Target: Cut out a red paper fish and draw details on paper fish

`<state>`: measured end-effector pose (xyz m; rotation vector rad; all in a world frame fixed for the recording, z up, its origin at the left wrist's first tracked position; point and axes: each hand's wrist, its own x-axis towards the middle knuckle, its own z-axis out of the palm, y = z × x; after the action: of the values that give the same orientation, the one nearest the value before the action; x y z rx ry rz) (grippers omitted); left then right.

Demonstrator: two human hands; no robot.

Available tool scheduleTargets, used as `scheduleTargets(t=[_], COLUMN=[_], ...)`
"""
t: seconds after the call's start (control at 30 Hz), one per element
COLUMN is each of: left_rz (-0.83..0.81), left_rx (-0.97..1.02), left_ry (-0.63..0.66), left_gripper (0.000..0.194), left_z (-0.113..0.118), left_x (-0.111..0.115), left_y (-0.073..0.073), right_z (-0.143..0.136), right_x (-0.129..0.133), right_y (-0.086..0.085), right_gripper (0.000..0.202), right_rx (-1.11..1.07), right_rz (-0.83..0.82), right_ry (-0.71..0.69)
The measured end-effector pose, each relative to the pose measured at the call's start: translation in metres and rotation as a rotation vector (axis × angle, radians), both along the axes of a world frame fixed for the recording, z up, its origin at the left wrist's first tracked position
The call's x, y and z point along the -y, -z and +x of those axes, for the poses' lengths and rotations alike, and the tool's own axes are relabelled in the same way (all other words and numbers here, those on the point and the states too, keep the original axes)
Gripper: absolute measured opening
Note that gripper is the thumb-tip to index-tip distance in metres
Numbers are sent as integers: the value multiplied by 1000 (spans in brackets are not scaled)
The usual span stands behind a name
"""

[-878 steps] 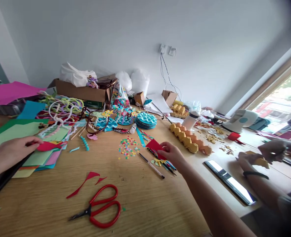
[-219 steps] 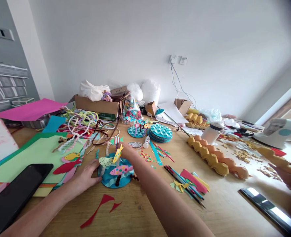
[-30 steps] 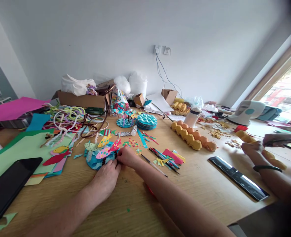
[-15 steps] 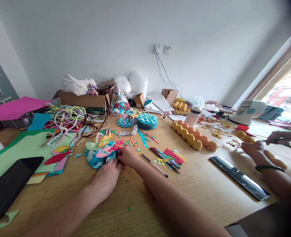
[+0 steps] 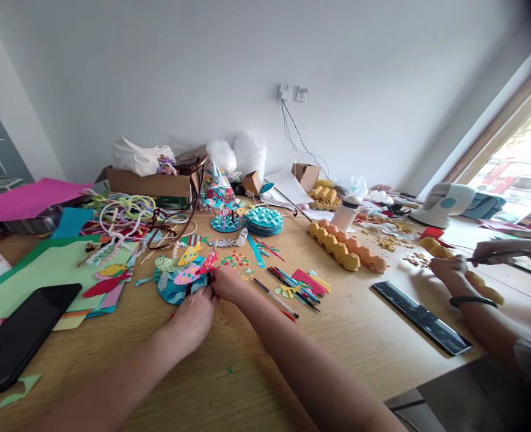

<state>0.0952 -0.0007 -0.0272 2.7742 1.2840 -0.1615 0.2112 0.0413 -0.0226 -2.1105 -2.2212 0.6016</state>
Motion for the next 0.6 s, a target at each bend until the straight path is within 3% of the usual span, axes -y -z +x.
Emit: scheduleTargets(t=[0.23,0.6], left_rz=[47,37], left_rx=[59,201], left_ry=[20,60], left_gripper=[52,47], left_z=[-9,-32], left_x=[4,-16], left_y=[6,43], right_z=[7,11], right_x=[2,4], right_y=[4,16], right_gripper=[27,16], right_rx=[-87,-217], right_rz=[17,150], right_ry=[17,67])
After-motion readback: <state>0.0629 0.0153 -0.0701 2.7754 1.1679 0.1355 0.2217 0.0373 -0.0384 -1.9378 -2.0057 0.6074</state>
